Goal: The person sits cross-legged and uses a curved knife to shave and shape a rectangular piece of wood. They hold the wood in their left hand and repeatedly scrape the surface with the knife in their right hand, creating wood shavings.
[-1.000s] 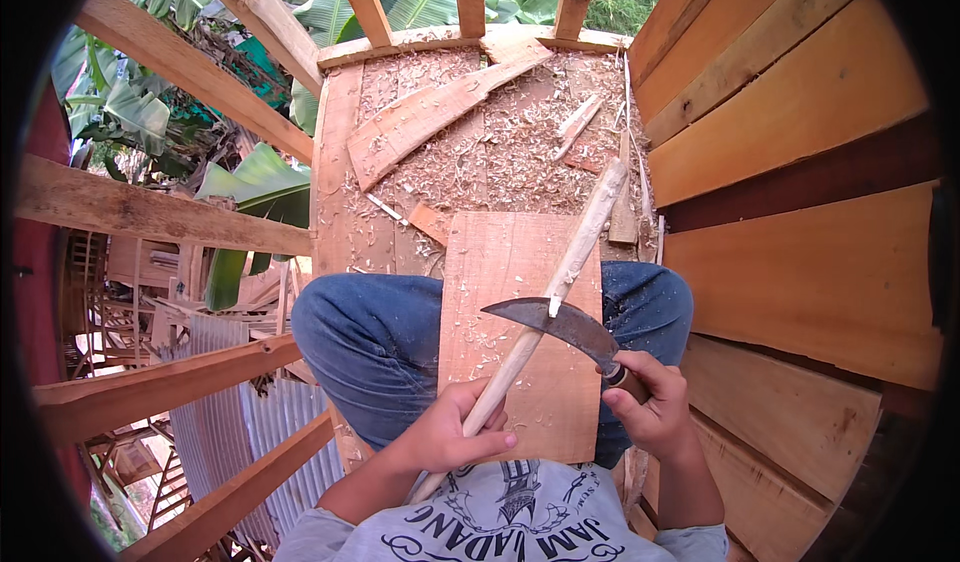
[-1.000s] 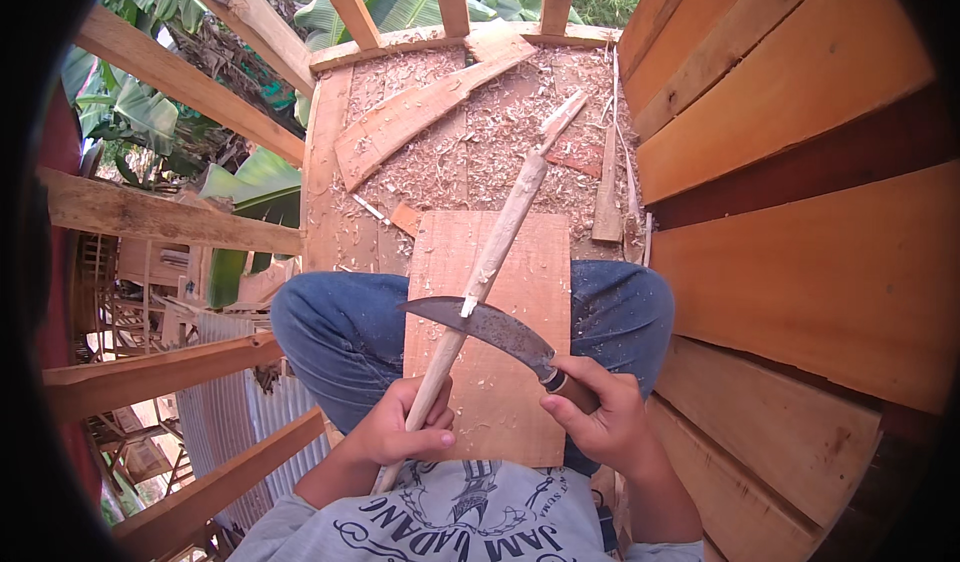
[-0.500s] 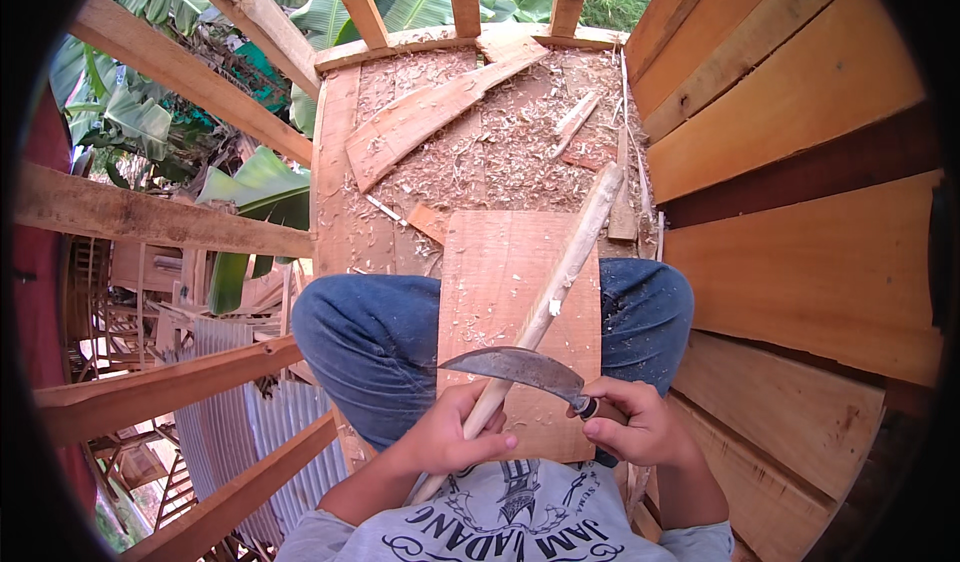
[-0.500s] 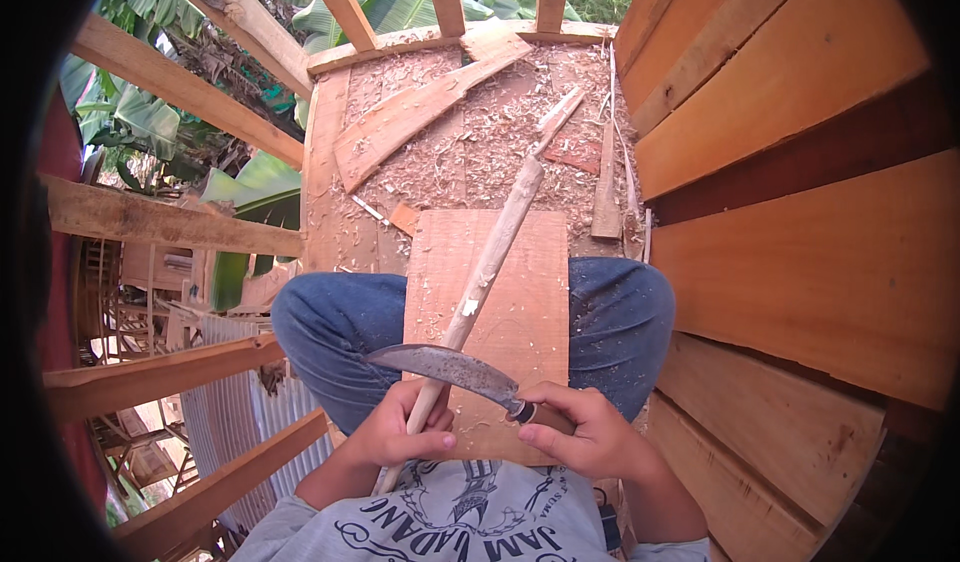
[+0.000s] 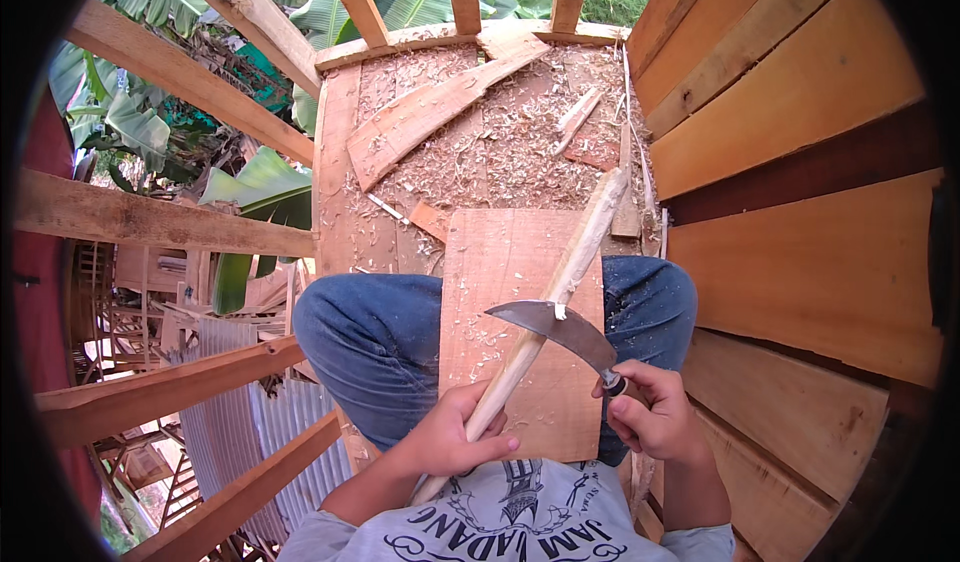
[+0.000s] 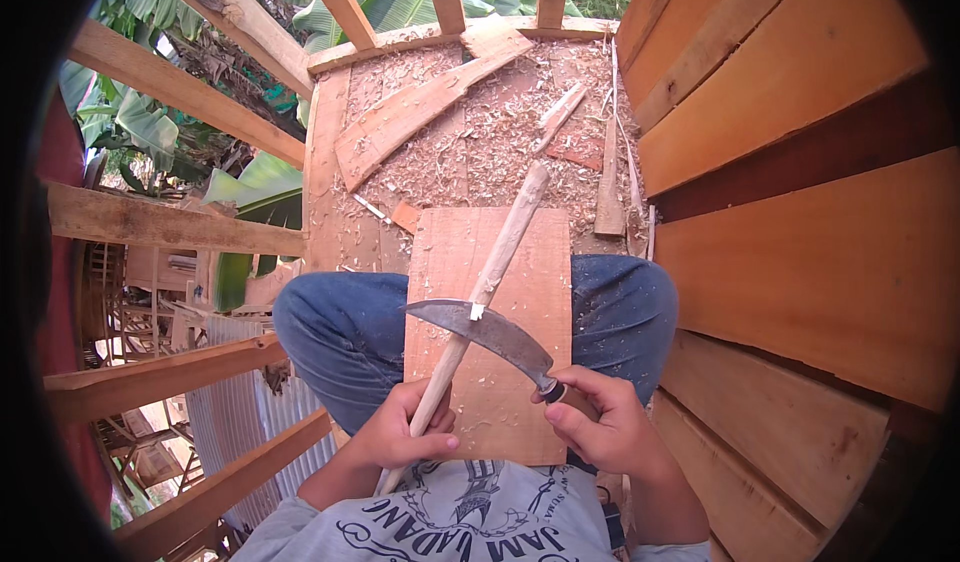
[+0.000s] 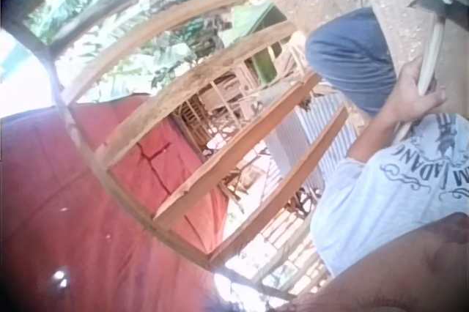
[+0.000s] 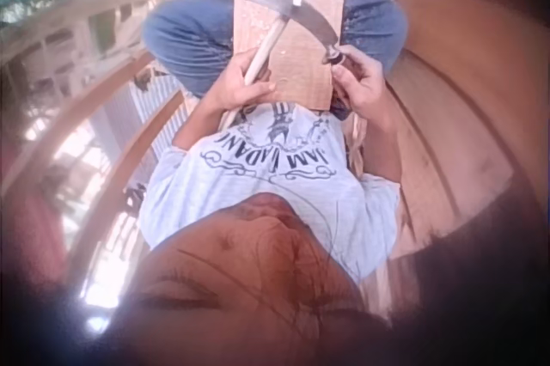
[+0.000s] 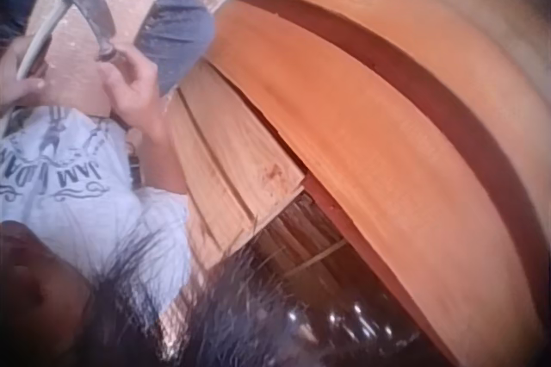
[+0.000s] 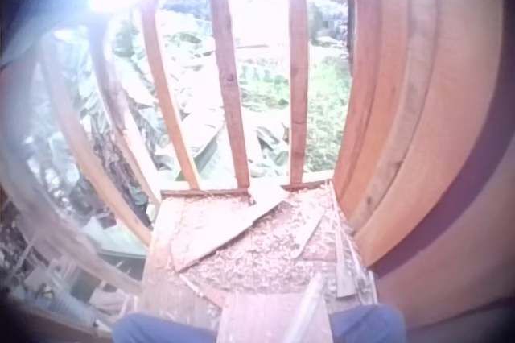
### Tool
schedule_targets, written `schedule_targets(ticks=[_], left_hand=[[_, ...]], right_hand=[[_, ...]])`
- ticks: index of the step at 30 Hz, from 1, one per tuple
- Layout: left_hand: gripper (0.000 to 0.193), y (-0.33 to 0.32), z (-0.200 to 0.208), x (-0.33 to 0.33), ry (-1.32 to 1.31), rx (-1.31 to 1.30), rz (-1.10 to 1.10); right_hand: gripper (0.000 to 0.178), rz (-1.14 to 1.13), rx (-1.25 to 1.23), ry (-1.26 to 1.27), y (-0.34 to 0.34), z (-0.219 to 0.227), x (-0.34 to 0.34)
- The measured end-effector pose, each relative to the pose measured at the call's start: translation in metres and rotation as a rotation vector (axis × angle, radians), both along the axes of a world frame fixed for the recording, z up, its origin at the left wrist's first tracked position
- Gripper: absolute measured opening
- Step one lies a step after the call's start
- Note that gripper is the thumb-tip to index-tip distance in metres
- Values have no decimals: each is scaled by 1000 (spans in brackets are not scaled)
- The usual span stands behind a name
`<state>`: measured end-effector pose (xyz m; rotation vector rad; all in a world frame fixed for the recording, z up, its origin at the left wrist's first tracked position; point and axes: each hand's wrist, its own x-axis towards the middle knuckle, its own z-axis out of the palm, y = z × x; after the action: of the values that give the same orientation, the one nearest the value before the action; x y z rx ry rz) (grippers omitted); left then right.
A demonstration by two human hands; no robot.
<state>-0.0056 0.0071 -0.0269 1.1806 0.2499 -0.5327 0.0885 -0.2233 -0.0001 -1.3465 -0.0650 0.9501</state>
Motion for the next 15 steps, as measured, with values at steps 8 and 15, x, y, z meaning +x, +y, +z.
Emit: schedule_targets(ticks=[8, 15], left_hand=[[34, -4, 7, 8, 90, -139, 48], [33, -5, 3, 3, 43, -111, 19]], right_hand=[[30, -248, -319, -966, 11, -35, -11], [27, 143, -90, -351, -2, -21, -12]])
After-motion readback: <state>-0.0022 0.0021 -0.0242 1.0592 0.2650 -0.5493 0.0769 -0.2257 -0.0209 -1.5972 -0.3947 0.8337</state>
